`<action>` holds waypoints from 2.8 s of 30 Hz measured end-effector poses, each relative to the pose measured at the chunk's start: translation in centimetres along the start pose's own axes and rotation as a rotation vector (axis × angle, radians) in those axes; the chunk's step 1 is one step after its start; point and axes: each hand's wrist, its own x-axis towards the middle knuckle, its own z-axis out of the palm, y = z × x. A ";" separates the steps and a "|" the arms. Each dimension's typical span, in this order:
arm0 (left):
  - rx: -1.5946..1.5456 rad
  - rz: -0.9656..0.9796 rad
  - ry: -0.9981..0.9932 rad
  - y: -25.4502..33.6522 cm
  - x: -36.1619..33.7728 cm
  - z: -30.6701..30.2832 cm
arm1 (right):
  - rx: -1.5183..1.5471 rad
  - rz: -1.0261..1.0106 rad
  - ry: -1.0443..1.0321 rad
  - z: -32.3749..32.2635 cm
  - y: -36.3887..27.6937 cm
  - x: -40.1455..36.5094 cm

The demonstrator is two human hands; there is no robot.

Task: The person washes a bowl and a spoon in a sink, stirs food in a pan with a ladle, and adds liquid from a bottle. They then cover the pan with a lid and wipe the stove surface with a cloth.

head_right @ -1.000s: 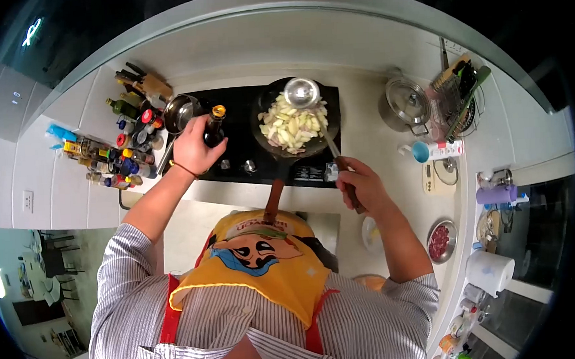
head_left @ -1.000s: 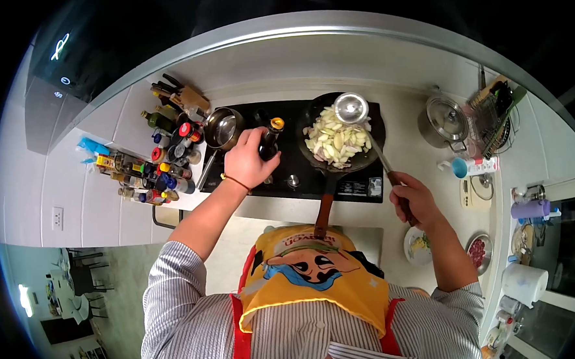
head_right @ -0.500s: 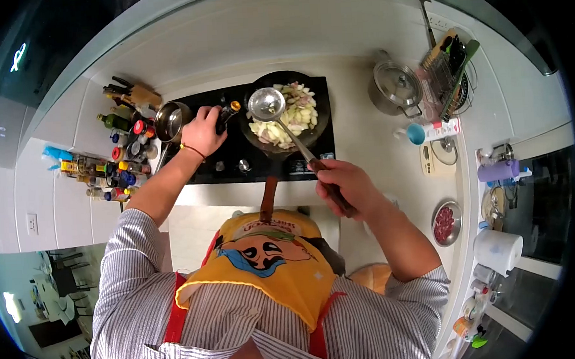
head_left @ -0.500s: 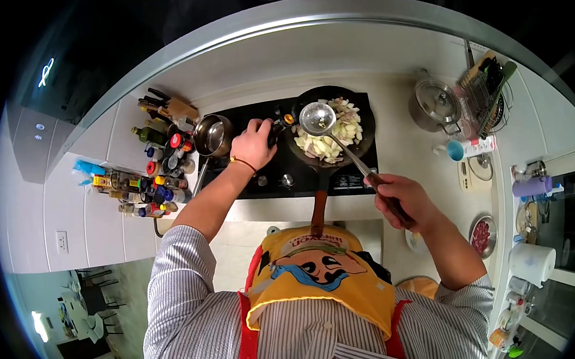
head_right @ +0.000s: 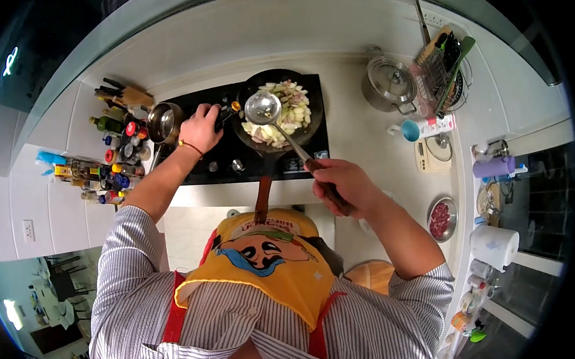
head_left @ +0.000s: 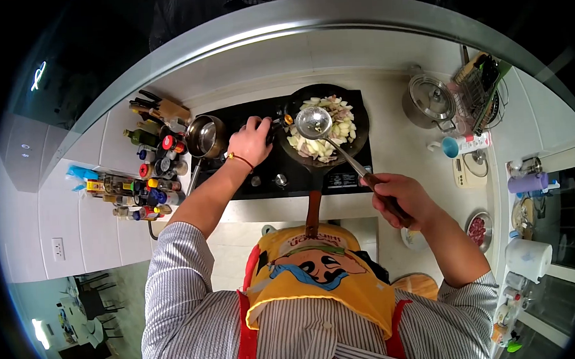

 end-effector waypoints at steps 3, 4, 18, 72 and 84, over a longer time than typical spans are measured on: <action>0.012 0.003 -0.009 -0.2 0.0 0.3 | -0.005 0.006 0.012 0.1 -0.2 -0.1; 0.011 0.003 -0.009 -0.3 0.0 0.3 | -0.005 0.007 0.013 0.2 -0.3 -0.1; 0.029 0.012 -0.038 -0.4 -0.2 0.4 | -0.030 0.034 0.024 0.9 -0.4 -0.1; 0.059 0.044 -0.038 -0.5 -1.1 0.8 | -0.061 0.063 0.005 1.0 0.2 -0.5; -0.230 -0.143 0.048 -1.6 -4.3 -1.9 | 0.113 0.115 -0.014 1.8 0.5 0.5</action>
